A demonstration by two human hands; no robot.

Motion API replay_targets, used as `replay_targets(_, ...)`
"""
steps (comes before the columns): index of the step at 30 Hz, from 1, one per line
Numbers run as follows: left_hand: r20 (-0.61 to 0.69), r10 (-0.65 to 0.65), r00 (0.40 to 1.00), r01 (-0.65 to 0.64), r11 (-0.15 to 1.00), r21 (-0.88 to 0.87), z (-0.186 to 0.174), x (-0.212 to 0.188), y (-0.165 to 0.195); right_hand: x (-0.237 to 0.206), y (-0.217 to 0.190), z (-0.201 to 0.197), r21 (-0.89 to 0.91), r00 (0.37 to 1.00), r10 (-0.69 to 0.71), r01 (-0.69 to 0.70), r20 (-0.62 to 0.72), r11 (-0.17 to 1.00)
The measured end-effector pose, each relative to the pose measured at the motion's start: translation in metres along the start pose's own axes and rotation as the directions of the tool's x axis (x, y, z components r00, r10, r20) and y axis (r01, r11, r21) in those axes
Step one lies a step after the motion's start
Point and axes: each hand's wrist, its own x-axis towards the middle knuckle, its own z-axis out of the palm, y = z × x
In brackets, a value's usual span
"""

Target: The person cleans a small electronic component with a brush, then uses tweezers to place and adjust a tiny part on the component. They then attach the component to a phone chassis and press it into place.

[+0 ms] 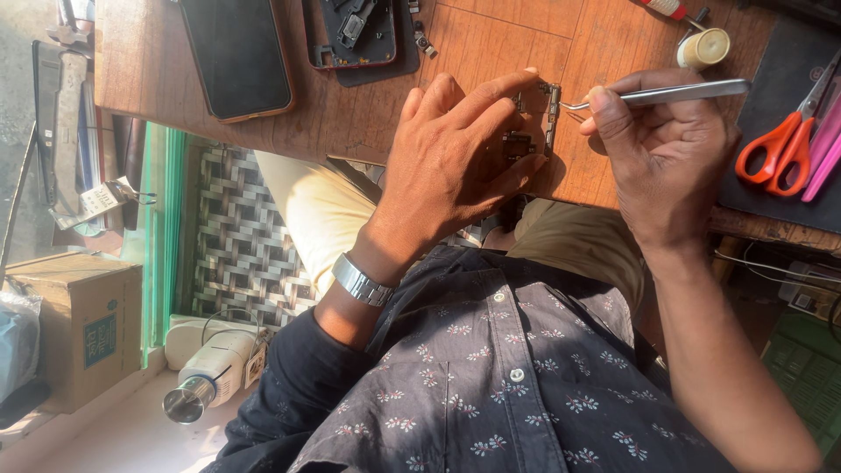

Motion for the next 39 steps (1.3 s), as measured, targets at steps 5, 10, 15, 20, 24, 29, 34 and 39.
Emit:
replay_targets(5, -0.01, -0.005, 1.0, 0.005, 1.0, -0.008, 0.0, -0.004, -0.001, 0.002, -0.003, 0.006, 0.008, 1.0, -0.018, 0.019, -0.01, 1.0)
replay_targets(10, -0.007, 0.002, 1.0, -0.002, 1.0, -0.006, 0.001, -0.002, -0.002, 0.002, -0.003, 0.006, -0.038, 1.0, -0.016, 0.016, 0.001, 0.999)
replay_targets(15, -0.01, 0.0, 1.0, 0.0, 1.0, -0.016, 0.001, -0.003, -0.002, 0.002, -0.001, 0.006, -0.025, 1.0, -0.011, 0.011, 0.004, 1.0)
replay_targets(20, -0.011, 0.006, 1.0, -0.006, 1.0, 0.0, 0.002, -0.002, -0.003, 0.0, 0.002, 0.006, 0.015, 1.0, -0.025, 0.025, -0.005, 1.0)
replay_targets(24, -0.022, 0.02, 1.0, -0.02, 1.0, -0.002, 0.002, -0.003, -0.003, -0.001, 0.004, 0.005, -0.008, 1.0, -0.021, 0.021, -0.004, 1.0)
replay_targets(29, -0.017, 0.009, 1.0, -0.009, 1.0, -0.014, 0.002, -0.003, -0.003, -0.002, 0.007, 0.004, -0.024, 0.998, -0.051, 0.051, 0.025, 0.998)
replay_targets(34, -0.008, -0.002, 1.0, 0.002, 1.0, -0.006, 0.001, -0.002, -0.002, -0.002, 0.006, 0.003, 0.022, 1.0, -0.001, 0.0, 0.007, 1.0)
replay_targets(39, -0.016, -0.005, 1.0, 0.004, 1.0, -0.01, 0.001, 0.0, 0.0, 0.0, 0.006, 0.003, -0.034, 0.999, -0.039, 0.04, 0.006, 0.999)
